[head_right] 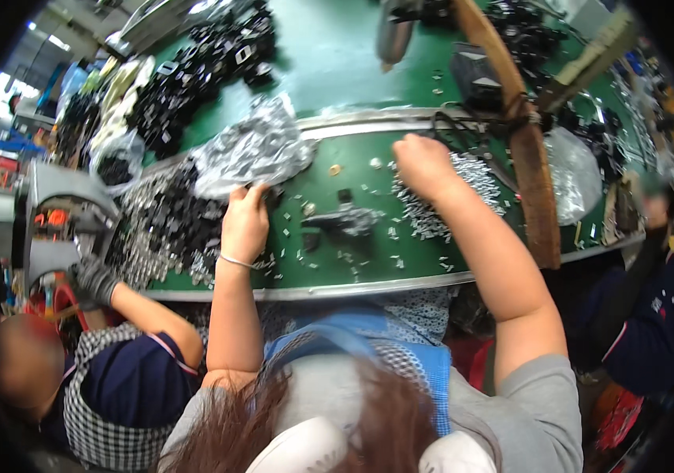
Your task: Assembling small mechanical components using an electric screwdriver at a factory workbench.
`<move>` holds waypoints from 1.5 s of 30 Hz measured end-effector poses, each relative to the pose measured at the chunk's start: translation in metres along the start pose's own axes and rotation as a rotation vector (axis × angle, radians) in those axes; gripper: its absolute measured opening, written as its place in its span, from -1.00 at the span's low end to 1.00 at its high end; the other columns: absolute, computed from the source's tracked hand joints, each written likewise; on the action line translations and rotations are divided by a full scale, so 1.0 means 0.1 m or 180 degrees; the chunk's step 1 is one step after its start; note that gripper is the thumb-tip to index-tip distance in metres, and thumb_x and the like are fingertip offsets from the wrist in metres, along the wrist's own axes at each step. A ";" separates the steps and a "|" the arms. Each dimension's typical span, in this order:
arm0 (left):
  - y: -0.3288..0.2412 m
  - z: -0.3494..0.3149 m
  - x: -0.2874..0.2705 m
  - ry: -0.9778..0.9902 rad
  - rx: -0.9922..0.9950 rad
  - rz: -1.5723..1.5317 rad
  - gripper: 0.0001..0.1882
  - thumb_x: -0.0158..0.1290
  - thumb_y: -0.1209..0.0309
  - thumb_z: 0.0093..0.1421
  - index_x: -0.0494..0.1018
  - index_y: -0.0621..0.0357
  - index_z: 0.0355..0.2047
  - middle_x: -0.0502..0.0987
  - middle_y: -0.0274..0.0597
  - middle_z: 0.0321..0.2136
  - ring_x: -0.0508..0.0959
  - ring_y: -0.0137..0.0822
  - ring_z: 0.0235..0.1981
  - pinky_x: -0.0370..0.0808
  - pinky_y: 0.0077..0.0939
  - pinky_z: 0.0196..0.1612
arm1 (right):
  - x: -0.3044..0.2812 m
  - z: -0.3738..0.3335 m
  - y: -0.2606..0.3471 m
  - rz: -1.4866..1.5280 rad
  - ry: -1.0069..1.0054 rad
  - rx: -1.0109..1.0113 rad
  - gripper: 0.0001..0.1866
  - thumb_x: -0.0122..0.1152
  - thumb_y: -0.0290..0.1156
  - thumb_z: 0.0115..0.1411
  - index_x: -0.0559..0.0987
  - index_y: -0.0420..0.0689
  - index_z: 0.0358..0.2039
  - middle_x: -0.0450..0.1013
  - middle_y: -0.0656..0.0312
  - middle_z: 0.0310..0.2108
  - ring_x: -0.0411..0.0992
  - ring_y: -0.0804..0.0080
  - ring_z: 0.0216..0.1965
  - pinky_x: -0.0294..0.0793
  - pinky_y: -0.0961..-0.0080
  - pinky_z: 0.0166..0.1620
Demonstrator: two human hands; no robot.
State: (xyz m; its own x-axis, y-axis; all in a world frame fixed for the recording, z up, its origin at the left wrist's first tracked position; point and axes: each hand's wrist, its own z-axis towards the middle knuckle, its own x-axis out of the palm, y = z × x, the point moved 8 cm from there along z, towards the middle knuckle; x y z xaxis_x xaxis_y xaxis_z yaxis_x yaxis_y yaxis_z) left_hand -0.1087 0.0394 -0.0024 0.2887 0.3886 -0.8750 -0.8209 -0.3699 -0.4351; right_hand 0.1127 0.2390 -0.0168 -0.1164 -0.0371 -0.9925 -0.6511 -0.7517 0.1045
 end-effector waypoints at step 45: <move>-1.17 -0.17 0.14 0.0847 0.0821 -0.1334 -0.71 0.24 0.37 -0.01 0.52 0.14 -0.25 0.38 -0.14 -0.40 0.47 -0.21 -0.39 0.44 -0.40 -0.31 | -0.14 -0.95 0.57 0.5358 0.0171 0.1855 -0.81 0.30 -0.39 0.10 0.58 -0.22 -0.31 0.49 0.29 -0.39 0.45 0.57 -0.37 0.49 0.62 -0.33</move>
State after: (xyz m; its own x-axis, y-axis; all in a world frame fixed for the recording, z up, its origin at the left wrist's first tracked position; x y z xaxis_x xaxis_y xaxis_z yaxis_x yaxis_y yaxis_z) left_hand -0.0005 0.0735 0.0325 0.7033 0.2191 -0.6763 -0.6934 0.0019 -0.7205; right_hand 0.1488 0.1344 -0.0027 -0.8579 -0.4735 0.1994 -0.0236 0.4241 0.9053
